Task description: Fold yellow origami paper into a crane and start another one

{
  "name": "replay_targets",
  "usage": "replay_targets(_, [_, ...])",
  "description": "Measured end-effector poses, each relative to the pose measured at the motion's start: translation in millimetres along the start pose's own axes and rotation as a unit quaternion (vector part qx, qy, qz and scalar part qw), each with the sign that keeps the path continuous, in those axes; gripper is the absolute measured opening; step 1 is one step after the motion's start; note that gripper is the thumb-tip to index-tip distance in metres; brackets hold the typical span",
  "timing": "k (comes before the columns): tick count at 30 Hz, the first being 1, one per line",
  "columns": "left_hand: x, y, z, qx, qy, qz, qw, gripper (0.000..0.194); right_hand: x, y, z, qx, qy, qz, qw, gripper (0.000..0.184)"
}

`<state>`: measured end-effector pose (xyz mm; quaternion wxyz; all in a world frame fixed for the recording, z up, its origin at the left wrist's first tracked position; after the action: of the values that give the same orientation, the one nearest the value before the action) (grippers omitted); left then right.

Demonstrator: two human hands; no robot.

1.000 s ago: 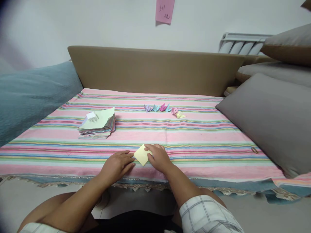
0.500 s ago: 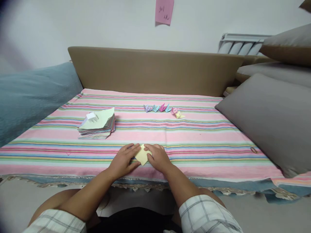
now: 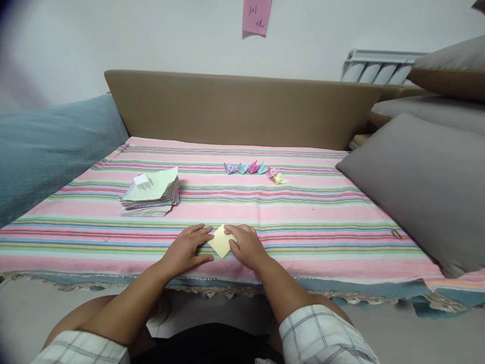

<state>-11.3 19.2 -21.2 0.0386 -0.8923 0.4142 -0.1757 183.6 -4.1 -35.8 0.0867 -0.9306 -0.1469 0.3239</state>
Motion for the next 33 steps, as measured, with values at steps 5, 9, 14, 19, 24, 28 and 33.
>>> replay_targets(5, [-4.7,1.4,-0.2,0.019,0.011,-0.018,1.000,0.048,0.4,-0.3,-0.6,0.009,-0.001,-0.002,1.000,0.040])
replay_targets(9, [-6.1,1.6,-0.9,0.024,0.021,-0.025,0.999,0.041,0.9,-0.4,-1.2,0.010,-0.011,0.000,1.000,0.040])
replay_targets(14, [-5.4,2.1,-4.2,0.031,0.044,-0.022,0.998,0.024,0.8,-0.7,-1.7,0.011,0.000,0.006,1.000,0.040])
replay_targets(19, [-5.4,2.7,-6.3,0.074,0.062,-0.042,0.994,0.017,0.4,-1.1,-1.8,0.004,-0.004,0.003,1.000,0.040])
replay_targets(24, [-3.7,1.2,-3.9,0.087,0.032,-0.026,0.995,0.020,0.4,-1.2,-1.9,0.003,-0.010,0.005,1.000,0.039])
replay_targets(28, [-5.5,0.1,-1.4,0.088,0.027,-0.036,0.995,0.019,0.4,-1.5,-1.3,0.002,-0.009,0.001,1.000,0.038])
replay_targets(33, [-6.9,-0.4,-1.4,0.095,0.050,-0.064,0.992,0.018,1.2,-1.4,-3.7,-0.010,-0.013,-0.003,1.000,0.034])
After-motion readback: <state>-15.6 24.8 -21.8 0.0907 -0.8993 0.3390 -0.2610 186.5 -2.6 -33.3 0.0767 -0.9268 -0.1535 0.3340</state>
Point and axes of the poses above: each hand's wrist, its own y-axis away from the middle knuckle, its own z-axis out of the palm, x = y × z, the point moved 3 cm from there along -y, towards the middle knuckle, and after that the axes turned 6 degrees about z, right-handed, at the moved point
